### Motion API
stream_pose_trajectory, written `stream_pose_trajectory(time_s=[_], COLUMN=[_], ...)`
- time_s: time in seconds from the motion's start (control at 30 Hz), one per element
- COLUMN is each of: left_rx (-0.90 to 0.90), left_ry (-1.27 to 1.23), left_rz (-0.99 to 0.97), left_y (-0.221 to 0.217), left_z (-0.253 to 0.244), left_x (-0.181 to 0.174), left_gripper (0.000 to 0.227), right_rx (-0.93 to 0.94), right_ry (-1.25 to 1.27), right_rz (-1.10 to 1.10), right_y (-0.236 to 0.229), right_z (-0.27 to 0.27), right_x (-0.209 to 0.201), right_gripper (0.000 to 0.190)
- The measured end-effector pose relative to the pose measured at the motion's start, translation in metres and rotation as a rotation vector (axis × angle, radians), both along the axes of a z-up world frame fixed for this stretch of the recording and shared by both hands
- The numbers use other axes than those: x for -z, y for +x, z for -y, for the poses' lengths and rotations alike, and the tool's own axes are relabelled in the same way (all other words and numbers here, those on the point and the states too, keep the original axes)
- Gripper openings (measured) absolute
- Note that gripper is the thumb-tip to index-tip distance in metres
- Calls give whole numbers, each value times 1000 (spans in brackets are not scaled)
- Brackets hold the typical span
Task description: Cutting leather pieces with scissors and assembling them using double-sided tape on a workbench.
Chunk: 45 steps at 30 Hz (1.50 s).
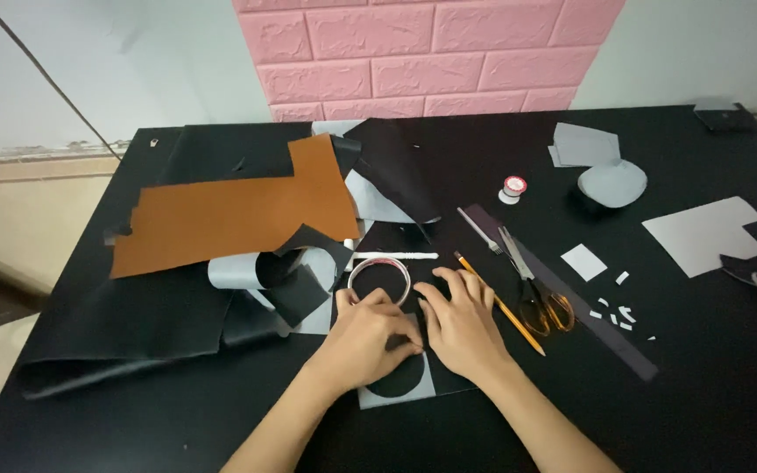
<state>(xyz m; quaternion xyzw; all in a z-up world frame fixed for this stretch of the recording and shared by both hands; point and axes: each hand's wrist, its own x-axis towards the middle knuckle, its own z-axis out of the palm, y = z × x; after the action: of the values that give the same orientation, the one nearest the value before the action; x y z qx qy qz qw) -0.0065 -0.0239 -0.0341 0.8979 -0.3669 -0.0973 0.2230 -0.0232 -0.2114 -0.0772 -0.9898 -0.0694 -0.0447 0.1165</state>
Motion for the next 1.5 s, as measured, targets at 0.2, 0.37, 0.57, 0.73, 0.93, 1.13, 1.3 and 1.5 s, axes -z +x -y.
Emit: stream_pose_trajectory(time_s=[0.2, 0.37, 0.57, 0.73, 0.93, 1.13, 1.3, 1.5], left_rx=[72, 87, 149, 84, -75, -60, -36, -17], left_ry=[-69, -66, -76, -67, 53, 67, 39, -2], left_rz=[183, 174, 188, 247, -33, -16, -66, -31], left_y=[1, -3, -9, 0, 14, 14, 17, 17], left_z=[-3, -9, -26, -41, -55, -47, -49, -47], left_x=[29, 25, 26, 21, 2, -7, -2, 4], left_gripper=[27, 46, 76, 97, 75, 63, 64, 66], right_rx=[-87, -77, -70, -88, -29, 444, 547, 600], right_ry=[40, 82, 101, 116, 331, 9, -95, -56], right_rz=[120, 101, 90, 92, 205, 151, 48, -33], right_y=[3, 4, 5, 6, 28, 71, 78, 80], right_z=[8, 7, 11, 13, 31, 51, 43, 42], right_x=[14, 8, 9, 13, 5, -8, -5, -3], right_gripper=[32, 32, 34, 33, 23, 33, 28, 23])
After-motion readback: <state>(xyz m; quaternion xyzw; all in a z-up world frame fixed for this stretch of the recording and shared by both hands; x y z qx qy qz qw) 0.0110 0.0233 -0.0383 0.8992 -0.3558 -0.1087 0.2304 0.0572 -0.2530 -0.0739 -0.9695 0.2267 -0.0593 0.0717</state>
